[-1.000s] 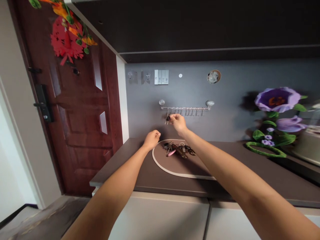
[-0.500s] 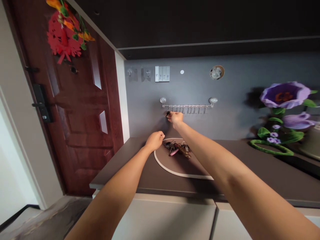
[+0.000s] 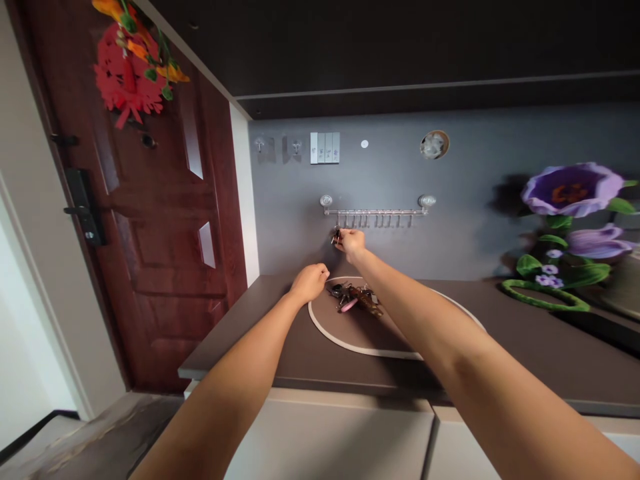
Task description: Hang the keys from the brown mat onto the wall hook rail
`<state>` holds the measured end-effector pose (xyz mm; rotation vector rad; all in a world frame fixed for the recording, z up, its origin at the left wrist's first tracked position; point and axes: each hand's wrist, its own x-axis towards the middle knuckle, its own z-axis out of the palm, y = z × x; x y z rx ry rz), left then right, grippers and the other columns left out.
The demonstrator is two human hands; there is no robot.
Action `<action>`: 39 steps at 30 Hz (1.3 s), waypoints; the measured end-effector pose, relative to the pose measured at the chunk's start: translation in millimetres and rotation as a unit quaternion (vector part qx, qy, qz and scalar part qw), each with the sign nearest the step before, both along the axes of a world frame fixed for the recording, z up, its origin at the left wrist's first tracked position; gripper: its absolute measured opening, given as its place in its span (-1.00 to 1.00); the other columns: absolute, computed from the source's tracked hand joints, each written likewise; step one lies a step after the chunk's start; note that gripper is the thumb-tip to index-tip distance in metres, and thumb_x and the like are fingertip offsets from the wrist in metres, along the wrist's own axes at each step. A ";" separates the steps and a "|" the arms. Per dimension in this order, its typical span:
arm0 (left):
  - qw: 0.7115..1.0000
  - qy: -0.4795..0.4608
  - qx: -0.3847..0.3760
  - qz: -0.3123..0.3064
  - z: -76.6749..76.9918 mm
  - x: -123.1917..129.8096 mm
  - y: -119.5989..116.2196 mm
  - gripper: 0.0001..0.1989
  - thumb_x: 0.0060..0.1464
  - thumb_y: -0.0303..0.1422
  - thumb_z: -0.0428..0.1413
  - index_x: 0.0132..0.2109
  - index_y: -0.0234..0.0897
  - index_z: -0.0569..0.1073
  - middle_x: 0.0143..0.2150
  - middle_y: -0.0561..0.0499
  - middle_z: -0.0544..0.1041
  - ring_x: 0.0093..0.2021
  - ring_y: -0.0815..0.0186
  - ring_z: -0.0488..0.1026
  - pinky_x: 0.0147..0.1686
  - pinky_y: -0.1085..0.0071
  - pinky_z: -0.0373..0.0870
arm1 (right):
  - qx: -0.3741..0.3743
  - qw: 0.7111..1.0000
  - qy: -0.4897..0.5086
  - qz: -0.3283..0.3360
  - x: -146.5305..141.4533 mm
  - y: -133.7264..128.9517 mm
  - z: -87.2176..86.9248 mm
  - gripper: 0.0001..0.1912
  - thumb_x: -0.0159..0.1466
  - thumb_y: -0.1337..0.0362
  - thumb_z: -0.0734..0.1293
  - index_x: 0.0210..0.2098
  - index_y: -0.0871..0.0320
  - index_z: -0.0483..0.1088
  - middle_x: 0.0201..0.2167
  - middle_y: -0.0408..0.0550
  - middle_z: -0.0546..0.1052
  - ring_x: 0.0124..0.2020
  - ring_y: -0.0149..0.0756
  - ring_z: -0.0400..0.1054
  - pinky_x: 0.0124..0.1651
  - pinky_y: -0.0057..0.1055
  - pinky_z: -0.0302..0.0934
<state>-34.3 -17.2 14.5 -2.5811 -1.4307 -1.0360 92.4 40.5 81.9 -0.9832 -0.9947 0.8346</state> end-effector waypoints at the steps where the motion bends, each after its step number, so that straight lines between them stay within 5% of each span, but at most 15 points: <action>1: 1.000 -0.001 0.000 0.000 0.1 -0.4 -0.2 -0.77 0.07 -0.37 -0.12 -0.30 -0.30 0.41 -0.35 -0.08 0.47 -0.34 0.29 0.36 -0.35 0.43 0.18 | -0.001 1.000 -0.005 0.003 1.1 0.6 -1.3 -0.89 0.14 0.39 0.16 -0.51 0.21 0.24 -0.59 -0.18 0.35 -0.61 -0.57 0.25 -0.51 -0.57 0.22; 13: 1.000 -0.015 0.002 -0.018 0.0 -2.0 -0.3 -0.78 0.05 -0.41 -0.12 -0.31 -0.33 0.41 -0.40 -0.03 0.46 -0.41 0.36 0.34 -0.38 0.48 0.19 | -0.020 0.997 -0.052 0.061 16.0 -6.6 -8.5 -0.87 0.09 0.49 0.17 -0.55 0.22 0.26 -0.63 -0.20 0.33 -0.60 -0.59 0.21 -0.41 -0.59 0.18; 24: 0.995 -0.048 -0.017 -0.090 -4.4 -4.2 4.4 -0.80 -0.01 -0.39 -0.06 -0.30 -0.32 0.43 -0.34 0.00 0.47 -0.37 0.39 0.35 -0.34 0.49 0.24 | -0.064 0.987 -0.080 0.127 31.8 -51.9 -17.6 -0.88 0.07 0.47 0.23 -0.37 0.20 0.29 -0.38 -0.06 0.47 -0.45 -0.48 0.34 -0.27 -0.42 0.24; 30: 0.991 -0.035 -0.051 -0.116 -4.1 -4.2 0.3 -0.78 -0.03 -0.35 -0.01 -0.26 -0.33 0.45 -0.33 0.00 0.47 -0.38 0.39 0.35 -0.33 0.49 0.25 | -0.030 0.977 -0.163 0.135 35.6 -79.9 -36.1 -0.88 0.13 0.41 0.21 -0.31 0.22 0.29 -0.38 -0.01 0.48 -0.41 -0.47 0.36 -0.26 -0.48 0.22; 34: 0.990 0.008 -0.061 -0.127 -4.2 -3.8 -1.9 -0.78 -0.04 -0.35 0.01 -0.26 -0.33 0.47 -0.34 0.00 0.47 -0.36 0.38 0.35 -0.33 0.48 0.24 | 0.030 0.942 -0.324 0.086 48.4 -87.3 -56.6 -0.83 0.12 0.36 0.23 -0.26 0.23 0.33 -0.36 -0.01 0.49 -0.35 -0.41 0.37 -0.23 -0.46 0.20; 39: 0.989 0.055 -0.066 -0.124 -7.5 -2.5 0.9 -0.78 -0.08 -0.37 0.07 -0.23 -0.32 0.48 -0.34 0.00 0.46 -0.37 0.39 0.33 -0.35 0.50 0.22 | 0.093 0.831 -0.547 0.040 59.7 -92.1 -69.7 -0.79 0.14 0.34 0.20 -0.26 0.18 0.40 -0.35 -0.06 0.50 -0.37 -0.40 0.35 -0.23 -0.47 0.17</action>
